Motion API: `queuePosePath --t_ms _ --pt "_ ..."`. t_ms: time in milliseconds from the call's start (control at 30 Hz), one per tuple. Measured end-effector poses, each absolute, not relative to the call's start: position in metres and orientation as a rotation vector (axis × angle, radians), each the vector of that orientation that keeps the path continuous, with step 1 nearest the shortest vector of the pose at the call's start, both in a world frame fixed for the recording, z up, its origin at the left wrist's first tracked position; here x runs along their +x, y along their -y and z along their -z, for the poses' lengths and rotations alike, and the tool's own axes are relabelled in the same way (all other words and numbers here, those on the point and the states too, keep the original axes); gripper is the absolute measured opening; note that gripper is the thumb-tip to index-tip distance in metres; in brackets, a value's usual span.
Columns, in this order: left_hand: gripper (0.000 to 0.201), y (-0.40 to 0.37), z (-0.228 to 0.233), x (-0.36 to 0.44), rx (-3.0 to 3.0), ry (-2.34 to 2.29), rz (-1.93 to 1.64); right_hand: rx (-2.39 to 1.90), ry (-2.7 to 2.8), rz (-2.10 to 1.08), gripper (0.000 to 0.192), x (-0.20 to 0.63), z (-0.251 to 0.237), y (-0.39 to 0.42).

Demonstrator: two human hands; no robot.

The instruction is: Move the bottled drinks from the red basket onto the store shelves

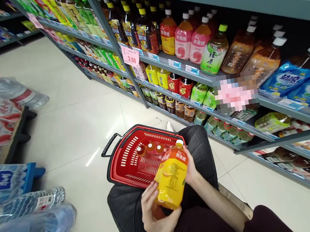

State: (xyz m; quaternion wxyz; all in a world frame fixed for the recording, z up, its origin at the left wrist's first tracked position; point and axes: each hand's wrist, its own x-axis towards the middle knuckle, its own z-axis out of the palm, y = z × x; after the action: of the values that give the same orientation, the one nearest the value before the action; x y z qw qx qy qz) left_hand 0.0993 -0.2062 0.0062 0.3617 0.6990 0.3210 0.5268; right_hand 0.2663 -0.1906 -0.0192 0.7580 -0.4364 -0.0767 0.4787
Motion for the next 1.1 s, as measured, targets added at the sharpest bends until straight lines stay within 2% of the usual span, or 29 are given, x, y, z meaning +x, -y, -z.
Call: queuePosePath --t_ms 167,267,367,533,600,767,867,1000,1100 --pt "0.087 0.216 -0.005 0.101 1.002 -1.051 -1.124 -0.671 0.069 -1.307 0.046 0.287 0.014 0.189" --pt "0.092 0.215 -0.007 0.103 0.651 -1.017 -1.035 -0.678 0.196 -1.359 0.042 0.298 0.008 0.188" --pt "0.084 0.215 -0.010 0.105 0.370 -0.958 -0.930 -0.707 0.356 -1.404 0.035 0.306 -0.003 0.184" --pt "0.055 0.219 -0.010 0.107 0.046 -0.856 -0.799 -0.748 0.555 -1.470 0.019 0.311 -0.017 0.176" --pt "0.051 0.220 -0.010 0.108 -0.012 -0.818 -0.784 -0.766 0.598 -1.494 0.016 0.312 -0.019 0.174" --pt "0.060 0.220 0.000 0.104 -0.097 -0.777 -0.710 -0.815 0.700 -1.547 0.020 0.308 -0.027 0.173" --pt "0.049 0.223 0.014 0.099 -0.119 -0.743 -0.687 -1.021 0.800 -1.533 0.025 0.303 -0.035 0.174" --pt "0.038 0.225 0.030 0.093 -0.022 -0.614 -0.699 -1.382 0.929 -1.363 0.052 0.295 -0.044 0.180" --pt "0.039 0.219 0.037 0.089 0.067 -0.518 -0.682 -1.393 0.936 -1.356 0.062 0.291 -0.051 0.188"
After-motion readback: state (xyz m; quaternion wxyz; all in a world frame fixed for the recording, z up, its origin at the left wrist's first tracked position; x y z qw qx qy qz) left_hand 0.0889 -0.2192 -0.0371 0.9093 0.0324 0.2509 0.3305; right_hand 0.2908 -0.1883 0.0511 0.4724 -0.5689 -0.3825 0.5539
